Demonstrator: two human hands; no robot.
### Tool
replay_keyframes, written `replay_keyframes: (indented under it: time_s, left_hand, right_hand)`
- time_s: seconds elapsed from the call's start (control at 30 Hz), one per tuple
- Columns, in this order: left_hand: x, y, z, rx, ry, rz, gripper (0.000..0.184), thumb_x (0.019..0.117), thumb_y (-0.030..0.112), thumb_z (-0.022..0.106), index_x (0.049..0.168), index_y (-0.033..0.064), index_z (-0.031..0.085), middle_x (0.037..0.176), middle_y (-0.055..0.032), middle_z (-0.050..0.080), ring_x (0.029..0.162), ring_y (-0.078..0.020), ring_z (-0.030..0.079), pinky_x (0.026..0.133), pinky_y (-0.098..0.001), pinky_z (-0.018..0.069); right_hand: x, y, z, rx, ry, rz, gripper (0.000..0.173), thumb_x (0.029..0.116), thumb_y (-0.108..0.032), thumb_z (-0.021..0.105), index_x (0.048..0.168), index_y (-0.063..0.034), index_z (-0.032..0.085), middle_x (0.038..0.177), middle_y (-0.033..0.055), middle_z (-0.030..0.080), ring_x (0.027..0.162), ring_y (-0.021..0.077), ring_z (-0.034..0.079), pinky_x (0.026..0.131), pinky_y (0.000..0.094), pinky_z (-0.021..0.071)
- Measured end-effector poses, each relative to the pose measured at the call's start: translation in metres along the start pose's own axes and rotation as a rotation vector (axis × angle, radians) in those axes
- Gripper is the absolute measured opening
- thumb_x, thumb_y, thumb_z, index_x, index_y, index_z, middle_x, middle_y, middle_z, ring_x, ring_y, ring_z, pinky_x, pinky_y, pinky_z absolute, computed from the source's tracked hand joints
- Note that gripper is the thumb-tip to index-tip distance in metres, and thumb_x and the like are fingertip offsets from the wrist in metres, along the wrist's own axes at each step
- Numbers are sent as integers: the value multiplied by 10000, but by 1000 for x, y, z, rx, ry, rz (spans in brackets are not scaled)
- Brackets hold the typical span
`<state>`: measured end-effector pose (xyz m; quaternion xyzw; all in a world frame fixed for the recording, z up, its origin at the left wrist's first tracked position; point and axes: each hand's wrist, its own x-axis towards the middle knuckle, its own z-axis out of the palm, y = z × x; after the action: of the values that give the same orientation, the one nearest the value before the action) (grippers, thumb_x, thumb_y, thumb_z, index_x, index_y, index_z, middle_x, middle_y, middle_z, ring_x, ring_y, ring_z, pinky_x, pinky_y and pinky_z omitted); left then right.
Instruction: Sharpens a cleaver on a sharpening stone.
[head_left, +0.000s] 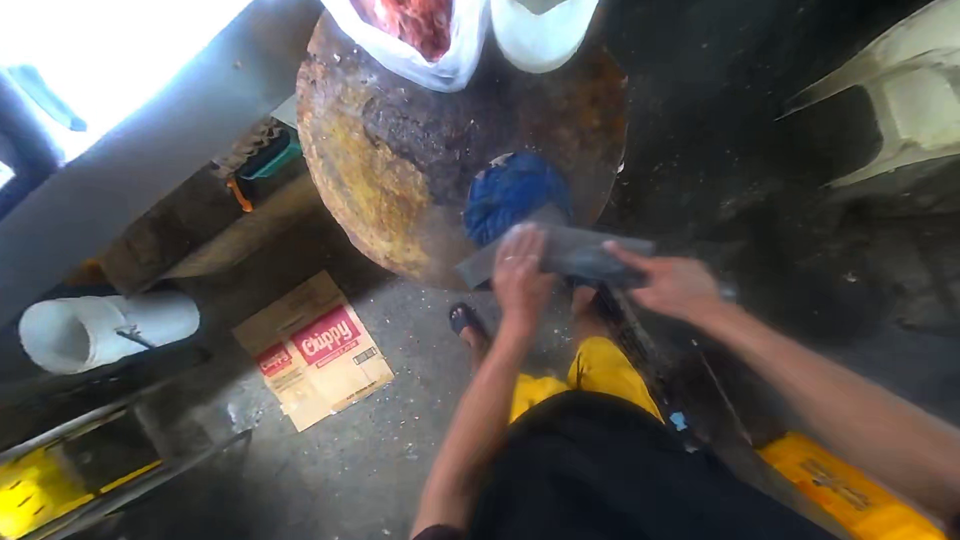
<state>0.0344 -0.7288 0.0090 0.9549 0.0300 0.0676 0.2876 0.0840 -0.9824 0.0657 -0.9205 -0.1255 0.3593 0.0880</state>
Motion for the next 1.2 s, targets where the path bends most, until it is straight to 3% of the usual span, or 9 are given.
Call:
replay_keyframes:
  time_s: [0.13,0.3,0.4,0.5,0.7,0.83,0.97,1.07,1.2]
  left_hand:
    - [17,8,23,-42,-60,59,646,780,259,860,1385,166,652,1510,-2,564,1459,-193,448,1232,-428,331]
    - [-89,-148,-110,231,40,-274,597,822,397,837,1364,208,674,1484,11,588,1408,-213,519,1170,-482,434]
    - [-101,-165,-134,325,86,-365,608,772,337,863,1308,100,701,1422,-96,636,1365,-292,567,1132,-529,443]
    - [-65,-103,-88,166,68,-217,624,758,284,883,1303,48,692,1429,-154,618,1382,-338,539,1167,-535,409]
    - [18,28,36,-75,-18,88,628,762,239,876,1347,124,678,1481,-46,591,1442,-232,477,1232,-448,334]
    - [-42,-90,-53,136,-50,-92,632,805,363,856,1388,229,653,1512,25,560,1433,-188,483,1194,-450,406]
    - [-105,-176,-152,307,19,-324,622,729,327,893,1275,84,718,1401,-120,646,1336,-303,593,1104,-548,473]
    - [-79,-139,-122,247,46,-250,600,724,291,884,1240,30,725,1382,-180,646,1332,-354,586,1119,-558,448]
    - [-12,-15,-17,32,-59,-29,598,759,218,881,1311,87,693,1445,-108,612,1411,-291,508,1203,-480,377]
  right_hand:
    - [5,23,-13,-123,53,44,810,899,-355,696,1567,-563,289,970,174,744,829,430,697,657,651,508]
    - [70,-166,52,-9,-150,-398,874,821,-322,705,1538,-610,295,942,108,751,807,367,700,666,633,526]
    - [69,-210,58,21,-182,-546,894,844,-232,693,1567,-560,283,880,107,726,811,347,684,729,582,516]
    - [45,-130,30,95,-186,-368,857,888,-219,679,1566,-565,284,988,158,741,874,410,699,727,649,525]
    - [-2,48,-10,-66,71,41,817,897,-348,705,1560,-578,287,979,190,742,841,455,694,657,668,505]
    - [42,-79,22,10,-113,-180,855,832,-368,693,1549,-597,286,959,149,745,817,413,697,655,660,511]
    - [64,-216,58,101,-190,-556,875,810,-224,746,1550,-508,377,951,122,739,852,360,692,742,601,529]
    - [54,-171,45,172,-185,-472,864,849,-188,724,1553,-529,357,983,145,742,881,392,697,745,638,530]
    - [11,-7,20,23,16,-121,844,877,-323,687,1545,-618,265,967,130,746,791,398,699,620,640,517]
